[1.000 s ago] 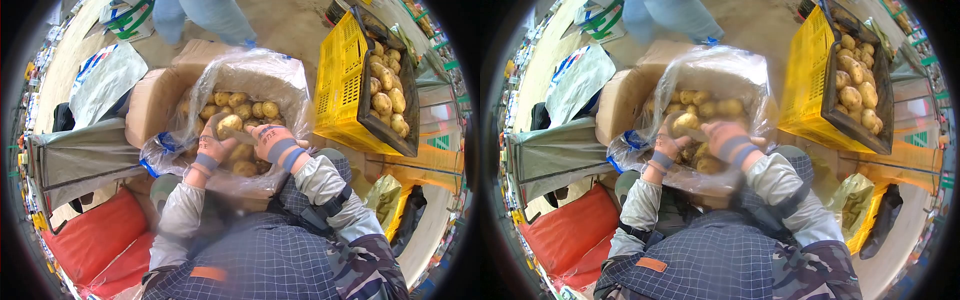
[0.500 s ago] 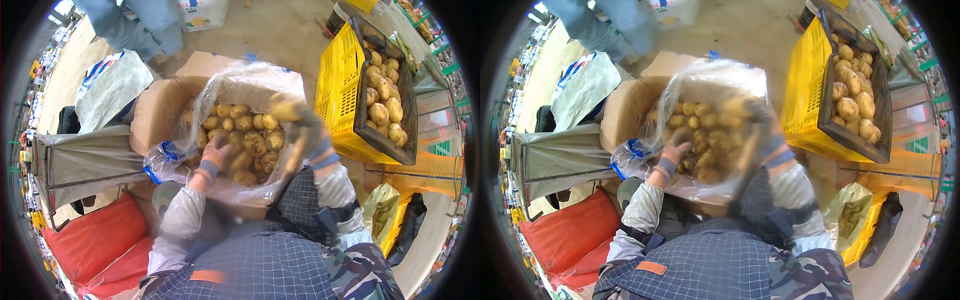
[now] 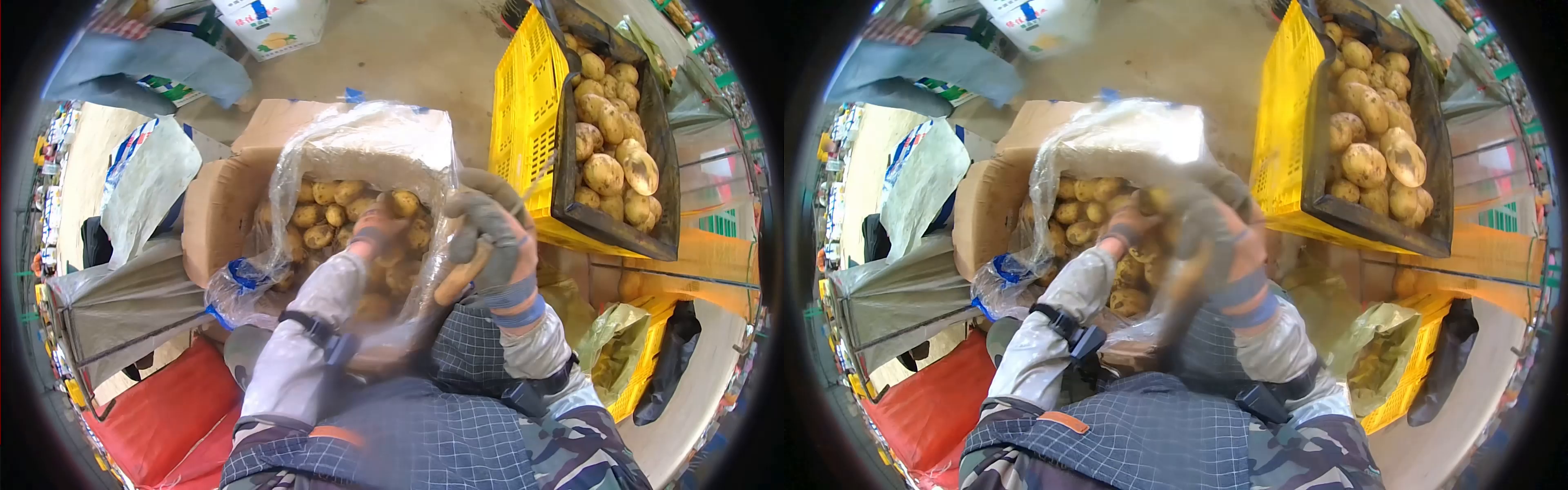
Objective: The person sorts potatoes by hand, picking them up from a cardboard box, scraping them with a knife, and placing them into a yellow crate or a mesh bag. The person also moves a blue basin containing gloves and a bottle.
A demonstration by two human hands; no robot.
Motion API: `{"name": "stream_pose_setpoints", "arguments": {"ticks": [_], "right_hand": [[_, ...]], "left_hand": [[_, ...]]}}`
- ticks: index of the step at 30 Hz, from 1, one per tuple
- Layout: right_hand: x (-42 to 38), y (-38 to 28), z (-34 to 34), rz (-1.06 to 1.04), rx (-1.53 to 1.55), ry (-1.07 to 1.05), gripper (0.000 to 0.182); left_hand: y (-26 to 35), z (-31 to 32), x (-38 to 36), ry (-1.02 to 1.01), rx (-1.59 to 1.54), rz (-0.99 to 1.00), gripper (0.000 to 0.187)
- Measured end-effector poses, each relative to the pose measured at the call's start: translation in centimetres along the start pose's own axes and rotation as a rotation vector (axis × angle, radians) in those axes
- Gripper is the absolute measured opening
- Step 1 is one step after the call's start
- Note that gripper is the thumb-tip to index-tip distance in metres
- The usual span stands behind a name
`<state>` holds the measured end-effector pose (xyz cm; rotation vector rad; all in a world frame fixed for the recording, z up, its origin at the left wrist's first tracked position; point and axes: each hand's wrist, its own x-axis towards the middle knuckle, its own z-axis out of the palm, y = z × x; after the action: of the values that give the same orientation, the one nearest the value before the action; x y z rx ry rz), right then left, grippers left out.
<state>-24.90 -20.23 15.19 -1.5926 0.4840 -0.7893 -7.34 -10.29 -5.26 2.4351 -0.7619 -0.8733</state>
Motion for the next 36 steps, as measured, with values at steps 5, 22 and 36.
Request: {"name": "stream_pose_setpoints", "arguments": {"ticks": [5,22,36], "right_hand": [[0.6,-2.2,1.5,0.480,0.363,0.073,0.033],[-1.7,-1.5,6.9,0.243,-0.855,-0.643,0.057],[-4.0,-1.6,10.2,0.066,-1.137,-0.879,0.039]], "left_hand": [[-1.9,5.3,3.5,0.038,0.059,0.079,0.082],[-2.0,-15.7,-18.3,-0.786,-1.846,0.066,0.064],[-5.0,-11.8,-18.2,-0.382,-1.691,0.045,0.055]]}}
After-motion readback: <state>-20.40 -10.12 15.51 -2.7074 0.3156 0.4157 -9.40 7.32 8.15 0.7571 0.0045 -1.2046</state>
